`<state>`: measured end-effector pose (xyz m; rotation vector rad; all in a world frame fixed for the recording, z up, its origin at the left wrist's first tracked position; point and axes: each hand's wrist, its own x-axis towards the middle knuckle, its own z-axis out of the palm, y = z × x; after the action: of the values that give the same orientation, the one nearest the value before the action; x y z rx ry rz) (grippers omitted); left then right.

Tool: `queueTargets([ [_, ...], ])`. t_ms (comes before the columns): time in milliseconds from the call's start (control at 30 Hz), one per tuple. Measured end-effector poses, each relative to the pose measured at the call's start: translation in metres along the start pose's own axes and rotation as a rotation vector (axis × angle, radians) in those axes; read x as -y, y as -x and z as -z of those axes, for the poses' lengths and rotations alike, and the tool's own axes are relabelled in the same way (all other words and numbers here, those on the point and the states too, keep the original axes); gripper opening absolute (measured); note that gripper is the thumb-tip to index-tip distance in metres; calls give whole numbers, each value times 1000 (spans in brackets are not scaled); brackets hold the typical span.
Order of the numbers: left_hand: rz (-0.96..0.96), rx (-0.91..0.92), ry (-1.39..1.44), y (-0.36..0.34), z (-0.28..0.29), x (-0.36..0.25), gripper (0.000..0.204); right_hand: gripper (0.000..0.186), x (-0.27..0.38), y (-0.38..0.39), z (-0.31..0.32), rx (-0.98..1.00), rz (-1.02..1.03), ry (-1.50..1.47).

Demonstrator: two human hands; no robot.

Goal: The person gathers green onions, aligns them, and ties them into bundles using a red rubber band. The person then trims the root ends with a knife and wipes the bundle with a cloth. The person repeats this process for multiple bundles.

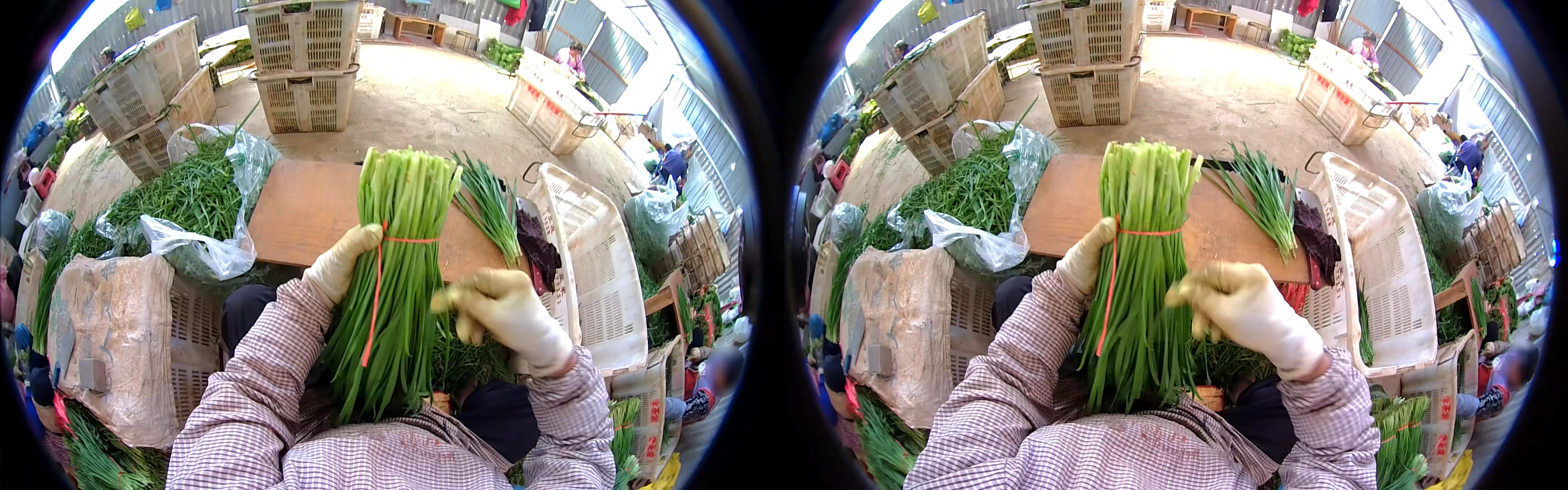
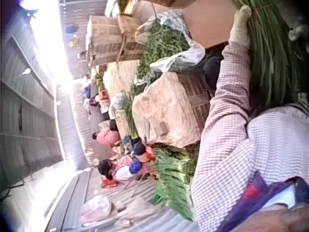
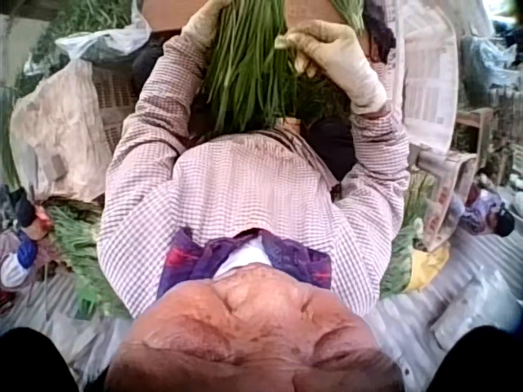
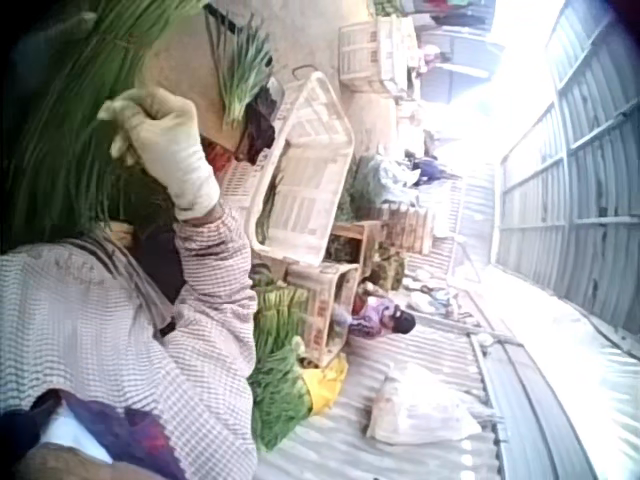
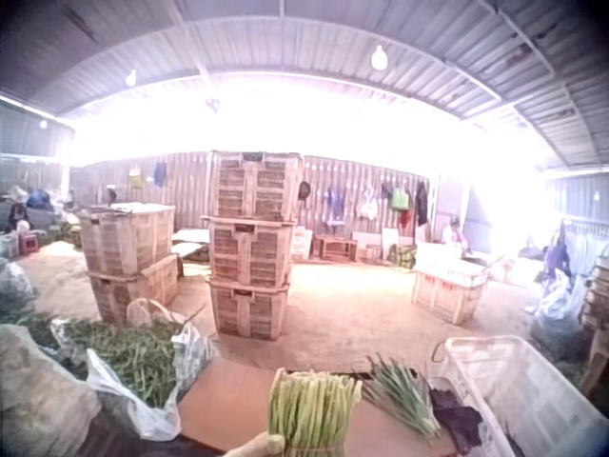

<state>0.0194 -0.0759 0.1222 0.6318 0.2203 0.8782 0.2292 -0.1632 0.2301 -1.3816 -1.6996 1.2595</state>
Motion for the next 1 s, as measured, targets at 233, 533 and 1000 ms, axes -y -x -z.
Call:
queueTargets([
  [233,-147,-48,-284,-3,-16,3,62,48,12,30,31,-106,242,-50],
  [533,-154,30,-597,28,-48,38,102,74,-30,5,-28,-295,397,-569],
  [1000,-59,-36,-445,36,-40,43,92,60,-51,17,16,-522,245,-523],
])
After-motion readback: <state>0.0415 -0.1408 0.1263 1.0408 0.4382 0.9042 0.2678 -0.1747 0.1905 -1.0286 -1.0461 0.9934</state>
